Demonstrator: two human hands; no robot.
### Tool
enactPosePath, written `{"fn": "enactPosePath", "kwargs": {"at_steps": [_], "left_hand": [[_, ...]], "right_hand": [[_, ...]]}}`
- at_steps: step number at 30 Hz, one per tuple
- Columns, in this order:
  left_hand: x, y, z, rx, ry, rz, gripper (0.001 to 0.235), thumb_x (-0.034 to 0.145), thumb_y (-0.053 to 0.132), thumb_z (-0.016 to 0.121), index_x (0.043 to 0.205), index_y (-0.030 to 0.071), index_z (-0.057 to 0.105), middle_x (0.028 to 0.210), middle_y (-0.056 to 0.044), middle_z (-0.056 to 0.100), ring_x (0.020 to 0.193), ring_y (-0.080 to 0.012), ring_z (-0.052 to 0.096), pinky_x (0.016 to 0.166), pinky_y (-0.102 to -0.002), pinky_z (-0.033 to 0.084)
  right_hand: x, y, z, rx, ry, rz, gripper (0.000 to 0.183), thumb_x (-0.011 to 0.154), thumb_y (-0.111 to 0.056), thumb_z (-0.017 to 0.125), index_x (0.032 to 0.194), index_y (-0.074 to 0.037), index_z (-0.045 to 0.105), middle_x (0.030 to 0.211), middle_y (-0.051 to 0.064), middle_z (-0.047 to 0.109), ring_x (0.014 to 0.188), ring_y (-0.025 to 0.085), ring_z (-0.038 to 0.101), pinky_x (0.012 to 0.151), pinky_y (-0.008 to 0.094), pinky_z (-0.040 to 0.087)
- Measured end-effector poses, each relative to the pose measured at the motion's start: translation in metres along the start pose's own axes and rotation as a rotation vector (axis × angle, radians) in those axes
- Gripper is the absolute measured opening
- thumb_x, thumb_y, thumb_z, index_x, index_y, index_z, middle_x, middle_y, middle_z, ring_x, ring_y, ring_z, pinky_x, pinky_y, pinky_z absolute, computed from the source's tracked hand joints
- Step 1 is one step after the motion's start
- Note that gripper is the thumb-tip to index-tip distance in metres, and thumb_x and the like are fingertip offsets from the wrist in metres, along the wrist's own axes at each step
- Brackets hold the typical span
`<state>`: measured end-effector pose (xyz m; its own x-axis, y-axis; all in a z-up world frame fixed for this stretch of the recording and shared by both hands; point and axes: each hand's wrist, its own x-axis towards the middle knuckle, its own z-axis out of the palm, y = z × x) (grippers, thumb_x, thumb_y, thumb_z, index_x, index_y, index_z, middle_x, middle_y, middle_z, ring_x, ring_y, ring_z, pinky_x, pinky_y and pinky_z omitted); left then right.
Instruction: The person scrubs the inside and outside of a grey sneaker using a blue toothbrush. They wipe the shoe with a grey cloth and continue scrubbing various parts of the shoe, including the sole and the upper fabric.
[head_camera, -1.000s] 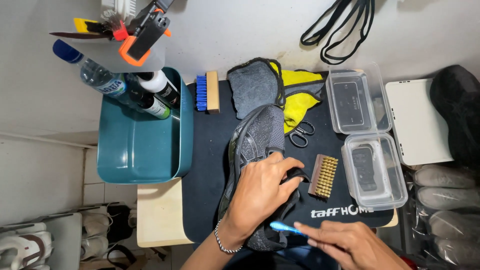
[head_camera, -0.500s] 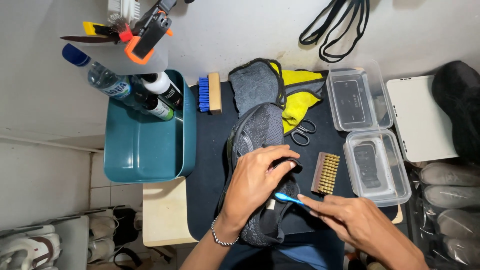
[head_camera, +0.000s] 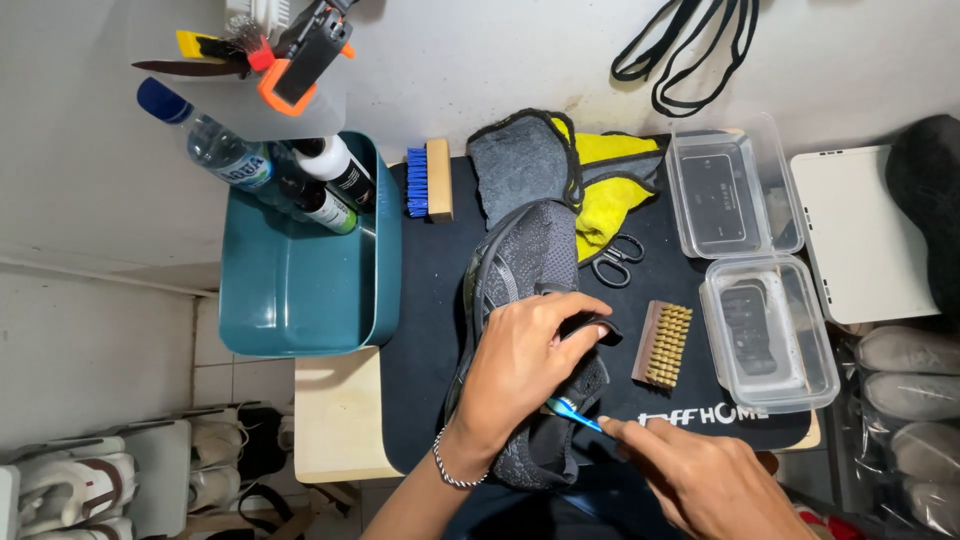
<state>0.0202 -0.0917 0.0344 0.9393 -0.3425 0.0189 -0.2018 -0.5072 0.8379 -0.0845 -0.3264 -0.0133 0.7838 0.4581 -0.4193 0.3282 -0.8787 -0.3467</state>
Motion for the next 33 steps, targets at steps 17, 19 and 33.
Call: {"fn": "enactPosePath", "kwargs": {"at_steps": [17, 19, 33], "left_hand": [[0.0, 0.001, 0.02, 0.097, 0.019, 0.074, 0.024, 0.094, 0.024, 0.065, 0.111, 0.012, 0.075, 0.109, -0.004, 0.079, 0.098, -0.0259, 0.075, 0.083, -0.041, 0.055], [-0.001, 0.0, 0.023, 0.114, 0.021, 0.087, 0.023, 0.093, 0.023, 0.066, 0.112, 0.012, 0.075, 0.109, -0.005, 0.079, 0.097, -0.0269, 0.074, 0.084, -0.042, 0.054], [-0.001, 0.003, 0.035, 0.185, -0.024, 0.131, 0.023, 0.092, 0.02, 0.066, 0.111, 0.01, 0.073, 0.104, -0.006, 0.077, 0.09, -0.0321, 0.071, 0.075, -0.045, 0.052]], "right_hand": [[0.006, 0.002, -0.024, 0.33, -0.126, -0.033, 0.017, 0.1, -0.047, 0.062, 0.098, -0.031, 0.066, 0.074, -0.007, 0.073, 0.067, 0.018, 0.079, 0.06, 0.031, 0.052], [0.011, 0.001, -0.025, 0.414, -0.17, -0.049, 0.019, 0.099, -0.049, 0.063, 0.1, -0.032, 0.072, 0.078, -0.011, 0.079, 0.069, 0.01, 0.082, 0.062, 0.028, 0.054], [0.034, -0.003, -0.027, 0.098, 0.035, 0.135, 0.029, 0.099, -0.053, 0.057, 0.091, -0.024, 0.056, 0.077, 0.002, 0.073, 0.077, 0.039, 0.068, 0.061, 0.047, 0.049]]}}
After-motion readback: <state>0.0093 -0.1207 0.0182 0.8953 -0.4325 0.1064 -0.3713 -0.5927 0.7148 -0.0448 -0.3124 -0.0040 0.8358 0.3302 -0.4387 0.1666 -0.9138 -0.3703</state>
